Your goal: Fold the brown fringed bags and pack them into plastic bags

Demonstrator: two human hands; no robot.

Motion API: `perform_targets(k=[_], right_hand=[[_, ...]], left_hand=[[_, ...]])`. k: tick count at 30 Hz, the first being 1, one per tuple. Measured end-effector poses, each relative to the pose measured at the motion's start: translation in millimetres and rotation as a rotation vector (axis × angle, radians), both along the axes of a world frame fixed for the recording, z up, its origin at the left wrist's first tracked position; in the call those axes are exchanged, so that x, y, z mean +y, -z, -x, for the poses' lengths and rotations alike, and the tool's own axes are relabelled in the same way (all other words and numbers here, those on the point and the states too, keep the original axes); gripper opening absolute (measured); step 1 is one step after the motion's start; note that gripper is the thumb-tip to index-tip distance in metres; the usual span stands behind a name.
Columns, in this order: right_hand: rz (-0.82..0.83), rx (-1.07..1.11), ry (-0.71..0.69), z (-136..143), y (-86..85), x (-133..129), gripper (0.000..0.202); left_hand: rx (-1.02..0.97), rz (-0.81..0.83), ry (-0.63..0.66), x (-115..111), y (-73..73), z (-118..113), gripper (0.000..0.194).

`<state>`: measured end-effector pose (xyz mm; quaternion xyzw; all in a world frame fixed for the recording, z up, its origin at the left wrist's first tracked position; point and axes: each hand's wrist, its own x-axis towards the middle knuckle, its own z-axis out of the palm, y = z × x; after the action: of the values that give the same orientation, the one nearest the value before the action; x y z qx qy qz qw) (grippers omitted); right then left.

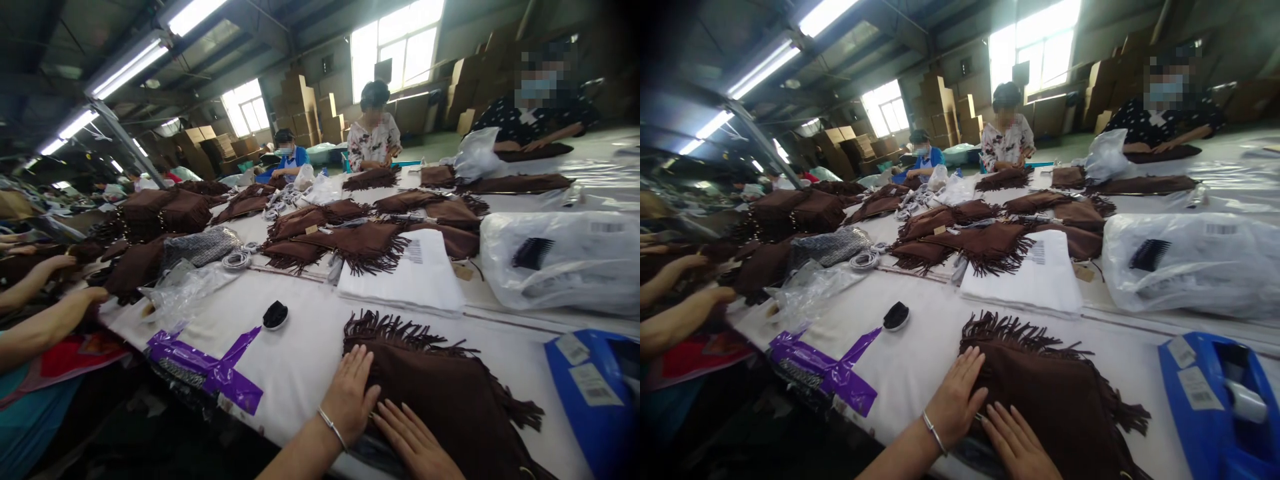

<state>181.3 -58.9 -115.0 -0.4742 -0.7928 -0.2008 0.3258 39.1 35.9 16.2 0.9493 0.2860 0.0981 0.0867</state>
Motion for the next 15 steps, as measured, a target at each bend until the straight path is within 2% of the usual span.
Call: perform_targets(k=[2, 4, 7, 9, 11, 13, 15], right_hand=[[-0.062, -0.096, 0.018, -3.4, -10.2, 0.3, 0.054], [-0.123, -0.099, 0.021, -5.0, -13.7, 1.5, 0.051], [-0.184, -0.098, 0.033, -4.9, -11.6, 3.6, 0.046], [-0.170, -0.100, 0.038, -4.6, -10.9, 4.2, 0.045], [-0.128, -0.094, 0.025, -5.2, -13.1, 4.3, 0.045], [-0.087, -0.071, -0.004, -6.9, -17.3, 4.3, 0.046], [-0.077, -0.040, -0.038, -8.9, -21.4, 4.4, 0.046]], left_hand=[[0.037, 0.057, -0.043, 4.6, 11.3, 3.2, 0.053], [0.023, 0.186, 0.027, -2.9, 15.5, -1.5, 0.052], [-0.124, 0.450, 0.126, -20.8, 6.1, -13.2, 0.048], [-0.264, 0.570, 0.111, -23.1, -2.9, -15.3, 0.043], [-0.434, 0.603, -0.025, -11.5, -7.1, -9.3, 0.035], [-0.570, 0.588, -0.277, 11.6, -4.2, 3.0, 0.033], [-0.558, 0.579, -0.504, 39.4, 3.8, 16.1, 0.034]])
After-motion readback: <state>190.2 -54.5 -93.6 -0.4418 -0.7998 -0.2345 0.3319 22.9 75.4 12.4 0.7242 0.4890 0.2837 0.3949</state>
